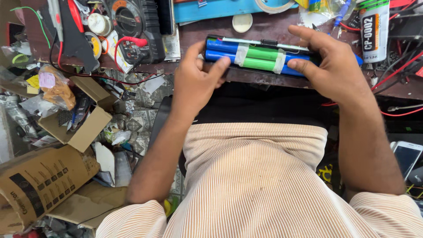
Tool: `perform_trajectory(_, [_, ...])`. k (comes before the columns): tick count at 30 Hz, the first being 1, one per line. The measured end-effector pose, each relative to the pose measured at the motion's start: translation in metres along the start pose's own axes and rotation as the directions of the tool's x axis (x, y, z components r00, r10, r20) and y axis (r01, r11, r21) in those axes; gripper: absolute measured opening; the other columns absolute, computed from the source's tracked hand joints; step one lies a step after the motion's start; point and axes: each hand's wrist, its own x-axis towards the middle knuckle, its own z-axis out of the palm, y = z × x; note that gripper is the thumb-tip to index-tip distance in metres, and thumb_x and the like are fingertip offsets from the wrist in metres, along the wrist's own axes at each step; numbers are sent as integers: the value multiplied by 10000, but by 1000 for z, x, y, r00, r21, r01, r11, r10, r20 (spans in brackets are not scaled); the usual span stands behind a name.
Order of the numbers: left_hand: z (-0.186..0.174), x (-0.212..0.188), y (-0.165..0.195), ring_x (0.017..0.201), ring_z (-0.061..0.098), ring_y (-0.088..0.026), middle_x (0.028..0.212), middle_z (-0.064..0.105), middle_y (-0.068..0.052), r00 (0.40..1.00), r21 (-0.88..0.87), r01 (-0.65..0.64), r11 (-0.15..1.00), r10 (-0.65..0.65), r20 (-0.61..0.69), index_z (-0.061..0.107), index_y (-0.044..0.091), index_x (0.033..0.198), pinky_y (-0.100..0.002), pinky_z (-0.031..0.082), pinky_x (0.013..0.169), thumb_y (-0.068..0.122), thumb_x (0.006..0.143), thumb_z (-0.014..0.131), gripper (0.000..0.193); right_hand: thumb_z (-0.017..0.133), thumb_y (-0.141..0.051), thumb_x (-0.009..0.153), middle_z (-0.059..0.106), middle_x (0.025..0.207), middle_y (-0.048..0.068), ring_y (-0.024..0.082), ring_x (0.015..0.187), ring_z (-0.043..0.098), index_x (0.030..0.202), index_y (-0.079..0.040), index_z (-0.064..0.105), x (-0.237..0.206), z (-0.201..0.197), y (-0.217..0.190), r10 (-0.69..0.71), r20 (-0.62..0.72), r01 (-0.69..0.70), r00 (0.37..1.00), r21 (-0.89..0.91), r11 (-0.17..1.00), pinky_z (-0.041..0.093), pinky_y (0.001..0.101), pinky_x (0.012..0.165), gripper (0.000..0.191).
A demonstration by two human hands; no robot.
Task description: The person solders connections on a battery pack made of blue and green cylindrical cells using a soldering iron and solder wire, then wraps white tape around the cells and presses the pack into a black casing on the workbench.
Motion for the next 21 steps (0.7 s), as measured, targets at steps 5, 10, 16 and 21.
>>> perform_trajectory(5, [-3, -13, 2, 750, 703, -247, 849, 688, -71, 932, 731, -229, 643, 362, -27, 682, 41, 1222, -374, 556, 661, 462, 799, 857, 622, 799, -86, 927, 699, 1172, 162, 199, 927, 626, 1543, -157, 547, 3, -4, -4, 60, 41, -53, 997, -146, 988, 519, 319, 763, 669])
perform_trajectory(10, [-6, -12, -16, 1036, 638, -280, 1078, 639, -101, 578, 796, -590, 132, 758, 302, 673, 63, 1189, -411, 517, 851, 408, 946, 806, 443, 855, -113, 889, 723, 1173, 115, 304, 1028, 656, 1455, -126, 569, 5, 1, -12, -143, -16, 129, 990, -341, 931, 519, 409, 901, 634])
perform_trajectory(16, [3, 12, -29, 1226, 577, -296, 1264, 614, -139, 337, 694, -707, -134, 799, 498, 627, 1, 1344, -414, 485, 1037, 442, 1105, 648, 502, 850, -47, 864, 701, 1169, 116, 319, 1109, 629, 1343, -21, 623, 6, 8, -14, -421, -70, 335, 904, -494, 802, 508, 430, 1012, 531])
perform_trajectory(21, [2, 29, -32, 1199, 577, -319, 1258, 610, -161, 332, 694, -711, -109, 819, 469, 624, -25, 1324, -423, 482, 1013, 589, 1061, 601, 668, 870, -57, 936, 673, 1213, 100, 287, 1133, 628, 1230, -39, 679, 0, 26, -14, -490, -155, 335, 858, -555, 762, 506, 392, 1004, 351])
